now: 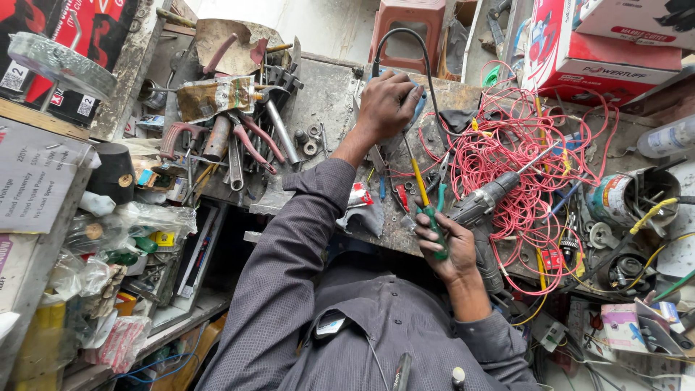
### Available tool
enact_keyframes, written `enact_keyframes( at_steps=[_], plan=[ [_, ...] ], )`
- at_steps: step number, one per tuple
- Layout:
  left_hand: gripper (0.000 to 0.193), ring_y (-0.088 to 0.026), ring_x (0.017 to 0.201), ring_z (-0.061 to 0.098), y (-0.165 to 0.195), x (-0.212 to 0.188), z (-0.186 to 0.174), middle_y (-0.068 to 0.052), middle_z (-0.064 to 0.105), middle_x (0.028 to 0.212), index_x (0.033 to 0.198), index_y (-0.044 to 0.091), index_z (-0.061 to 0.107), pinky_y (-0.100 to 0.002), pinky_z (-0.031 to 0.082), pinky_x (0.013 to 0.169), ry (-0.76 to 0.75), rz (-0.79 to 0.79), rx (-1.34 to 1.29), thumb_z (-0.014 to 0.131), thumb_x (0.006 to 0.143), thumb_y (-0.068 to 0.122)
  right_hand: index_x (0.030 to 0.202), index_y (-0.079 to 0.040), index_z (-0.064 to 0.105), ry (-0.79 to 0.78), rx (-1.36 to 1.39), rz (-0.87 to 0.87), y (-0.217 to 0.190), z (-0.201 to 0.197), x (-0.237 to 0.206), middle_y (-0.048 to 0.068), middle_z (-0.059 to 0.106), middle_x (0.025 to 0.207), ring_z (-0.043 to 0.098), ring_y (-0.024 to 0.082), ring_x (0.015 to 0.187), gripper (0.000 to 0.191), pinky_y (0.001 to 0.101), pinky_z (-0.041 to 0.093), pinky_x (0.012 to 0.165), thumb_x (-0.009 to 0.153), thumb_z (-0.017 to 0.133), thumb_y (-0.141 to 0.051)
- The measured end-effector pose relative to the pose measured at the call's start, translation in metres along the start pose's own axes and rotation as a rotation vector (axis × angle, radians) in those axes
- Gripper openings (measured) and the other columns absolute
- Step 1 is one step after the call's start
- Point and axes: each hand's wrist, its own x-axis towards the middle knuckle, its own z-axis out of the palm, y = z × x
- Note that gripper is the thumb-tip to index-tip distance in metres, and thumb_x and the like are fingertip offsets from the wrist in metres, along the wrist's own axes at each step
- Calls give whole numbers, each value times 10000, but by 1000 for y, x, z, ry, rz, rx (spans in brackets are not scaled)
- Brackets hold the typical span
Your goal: The person works at a cluttered repair bench handling an angle grinder and a power drill. They lift and reposition the grinder, wipe parts with a cloth, use a screwdriver on the tools, open a small red box of parts, and handle wires and small components while working on the machines.
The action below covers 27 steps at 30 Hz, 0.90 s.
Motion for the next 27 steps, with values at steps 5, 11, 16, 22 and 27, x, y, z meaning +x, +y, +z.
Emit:
enact_keyframes(
  at_steps=[5,11,16,22,27],
  plan=[
    [292,-258,865,640,1,0,0,-48,697,843,807,91,771,-430,491,784,-4,-5,-4,632,963,294,1462,-14,412,-294,260,203,9,-12,6,-2,393,833,350,47,536,433,161,321,395,1131,436,-291],
    [289,-271,859,631,3,-4,-2,-53,692,844,800,95,763,-434,484,773,18,3,1,629,966,291,1357,-68,524,62,-527,-54,8,-24,9,-51,362,721,298,16,480,395,152,251,353,1088,489,-355],
    [307,-270,853,633,3,-2,-2,-52,691,830,779,98,758,-441,483,774,7,-23,24,629,967,303,1376,-67,622,267,-1718,-720,22,-18,10,67,576,704,526,205,585,377,341,442,511,1089,589,-308],
    [302,-252,868,647,3,1,2,-44,702,847,810,105,771,-432,487,784,14,-14,-6,615,971,307,1394,-62,594,468,-2193,-1006,34,6,4,199,718,911,692,375,736,408,450,535,614,1049,616,-279],
    [292,-253,880,651,1,0,3,-45,700,845,816,104,777,-431,494,805,29,0,-11,626,967,303,1443,-44,580,247,-1311,-598,19,8,-1,178,719,971,651,293,720,462,376,517,602,1042,610,-273]
  ],
)
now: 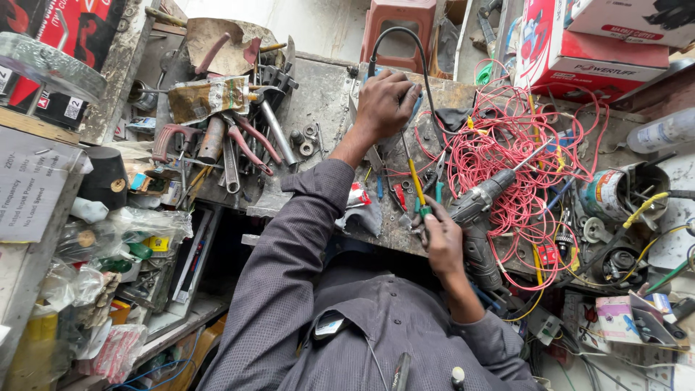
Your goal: The person works at a cluttered repair bench handling an angle grinder and a power drill. They lift and reposition the grinder, wipe parts with a cloth, use a screwdriver on the tools, open a small red box of parts, and handle wires and small components while working on the machines.
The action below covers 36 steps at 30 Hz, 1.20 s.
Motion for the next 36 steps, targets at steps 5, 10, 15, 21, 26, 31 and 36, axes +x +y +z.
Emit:
enact_keyframes(
  at_steps=[5,10,15,21,26,31,36],
  plan=[
    [296,-253,864,644,1,0,-1,-44,690,836,799,98,766,-431,490,798,4,3,-8,632,967,302,1437,-49,587,-331,1106,559,12,-17,6,175,720,964,655,288,720,460,377,519,606,1037,615,-274],
    [299,-257,851,640,1,1,-4,-45,683,824,780,100,761,-434,488,782,1,-4,6,636,960,303,1432,-54,593,-380,1069,553,13,-17,10,172,721,956,658,283,721,457,377,520,610,1032,621,-274],
    [300,-262,847,637,3,0,-3,-46,679,817,766,101,755,-441,484,771,-15,-17,3,639,962,298,1426,-58,599,-26,-241,-39,1,-3,2,168,722,949,662,279,721,455,378,522,615,1027,627,-275],
    [302,-259,856,640,2,1,-3,-52,687,833,784,96,762,-437,489,790,-39,-30,17,631,965,298,1419,-64,607,127,-602,-261,-2,4,-3,165,723,940,667,273,722,452,378,523,620,1021,634,-276],
    [300,-244,870,649,2,2,-2,-47,696,850,816,99,776,-422,497,808,-43,-28,24,621,972,303,1414,-69,613,-252,752,435,6,-16,7,161,724,932,670,268,722,449,379,525,624,1017,640,-277],
    [291,-250,880,650,3,3,-5,-49,705,861,814,97,775,-423,495,806,-37,-19,17,627,963,297,1408,-74,620,-356,928,556,8,-21,10,158,725,925,674,264,723,447,379,526,628,1012,645,-278],
    [283,-263,879,645,4,3,-6,-54,711,866,807,88,775,-428,488,793,-48,-26,31,639,949,291,1403,-79,626,39,-416,-122,0,-5,4,155,727,917,678,259,723,444,380,528,633,1007,651,-279]
  ],
)
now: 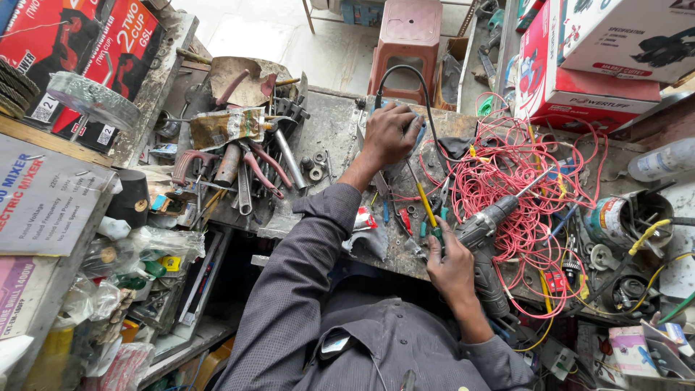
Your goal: The person works at a cluttered repair bench handling an angle grinder and a power drill. They lift and reposition the grinder, wipe parts with a cloth, use a screwdriver on the tools, open a small red box of parts, and handle wires and small components while working on the machines.
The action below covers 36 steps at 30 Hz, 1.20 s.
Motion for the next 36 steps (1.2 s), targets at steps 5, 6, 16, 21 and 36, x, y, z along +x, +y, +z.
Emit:
enact_keyframes(
  at_steps=[5,6,16,21,36],
  plan=[
    [278,-257,894,649,0,-2,-1,-50,708,874,839,92,781,-422,497,814,32,-2,-12,636,955,298,1397,-83,632,161,-286,-185,-7,7,-4,152,728,909,681,254,724,442,380,529,637,1002,657,-279],
    [278,-257,892,648,0,-3,-2,-50,709,876,845,91,783,-422,497,812,26,-10,-8,635,955,298,1396,-84,634,93,-110,-94,-6,5,-3,151,728,908,682,253,724,441,380,529,638,1001,658,-280],
    [269,-236,899,654,-5,-1,2,-34,716,891,854,103,790,-409,504,806,21,-5,-12,629,950,296,1385,-94,646,-394,1207,570,12,-4,8,144,730,893,690,244,725,436,381,532,646,991,669,-281],
    [263,-220,890,655,-5,-2,3,-22,718,886,837,110,789,-402,506,800,27,-7,-4,630,936,295,1379,-99,653,89,-164,-73,-1,8,-1,141,731,885,693,239,725,434,382,534,651,986,675,-282],
    [255,-251,891,643,-3,-3,2,-38,698,873,821,96,770,-418,498,797,57,33,-33,647,937,287,1363,-113,672,-398,1170,548,12,-8,3,132,734,862,704,225,727,427,383,538,663,972,693,-285]
  ],
)
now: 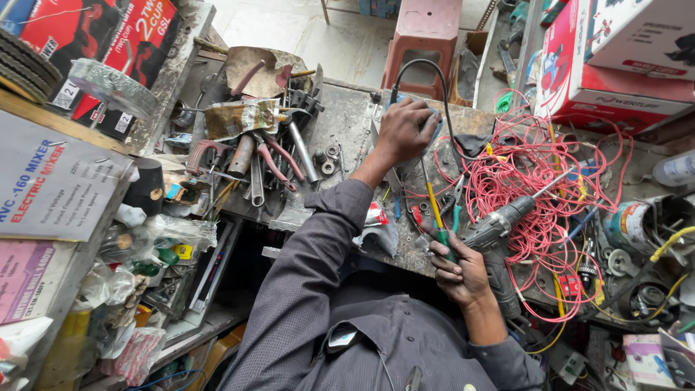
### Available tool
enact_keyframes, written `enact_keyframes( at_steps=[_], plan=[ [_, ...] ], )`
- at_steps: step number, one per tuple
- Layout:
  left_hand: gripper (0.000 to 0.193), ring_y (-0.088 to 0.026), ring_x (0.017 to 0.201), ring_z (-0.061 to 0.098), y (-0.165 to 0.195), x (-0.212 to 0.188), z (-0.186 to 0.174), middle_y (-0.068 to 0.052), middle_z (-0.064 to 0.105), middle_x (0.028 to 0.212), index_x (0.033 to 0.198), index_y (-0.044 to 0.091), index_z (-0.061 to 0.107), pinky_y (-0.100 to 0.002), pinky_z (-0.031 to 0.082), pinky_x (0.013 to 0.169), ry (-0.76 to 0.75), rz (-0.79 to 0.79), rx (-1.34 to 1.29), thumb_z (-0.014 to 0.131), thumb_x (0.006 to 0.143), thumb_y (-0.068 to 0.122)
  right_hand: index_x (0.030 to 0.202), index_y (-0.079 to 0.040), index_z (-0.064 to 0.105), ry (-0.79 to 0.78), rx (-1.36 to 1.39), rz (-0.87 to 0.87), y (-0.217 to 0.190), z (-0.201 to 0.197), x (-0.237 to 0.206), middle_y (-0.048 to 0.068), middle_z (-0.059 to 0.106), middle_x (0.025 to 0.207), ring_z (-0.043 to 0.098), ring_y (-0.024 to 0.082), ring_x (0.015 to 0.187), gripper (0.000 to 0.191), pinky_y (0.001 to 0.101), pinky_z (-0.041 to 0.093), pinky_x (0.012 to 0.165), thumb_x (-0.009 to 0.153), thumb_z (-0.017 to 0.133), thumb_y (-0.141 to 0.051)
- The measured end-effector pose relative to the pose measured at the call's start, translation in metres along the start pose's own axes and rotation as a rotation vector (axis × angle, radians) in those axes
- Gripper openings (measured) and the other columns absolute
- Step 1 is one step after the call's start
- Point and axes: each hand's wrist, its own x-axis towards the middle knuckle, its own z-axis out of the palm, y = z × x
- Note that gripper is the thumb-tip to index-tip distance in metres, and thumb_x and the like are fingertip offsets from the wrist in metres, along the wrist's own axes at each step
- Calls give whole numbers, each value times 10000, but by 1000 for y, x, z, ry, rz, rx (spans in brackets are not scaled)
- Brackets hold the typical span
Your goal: The person works at a cluttered repair bench handling an angle grinder and a power drill. They lift and reposition the grinder, wipe parts with a cloth, use a screwdriver on the tools, open a small red box of parts, and handle wires and small components while working on the machines.
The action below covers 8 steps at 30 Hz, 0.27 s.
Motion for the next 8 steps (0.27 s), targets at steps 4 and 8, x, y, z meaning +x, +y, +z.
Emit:
enact_keyframes(
  at_steps=[4,8],
  plan=[
    [254,-267,892,640,1,-2,-2,-49,694,875,814,91,766,-426,492,794,-3,-1,-12,652,937,281,1358,-117,677,472,-1183,-525,4,16,-5,129,735,856,707,221,727,425,384,539,667,968,697,-285],
    [254,-279,886,636,5,1,-3,-55,696,872,815,94,770,-447,488,803,-29,-17,-14,653,944,278,1347,-126,698,701,-1558,-807,-3,35,-14,152,751,921,716,266,800,437,406,547,712,941,737,-283]
  ],
)
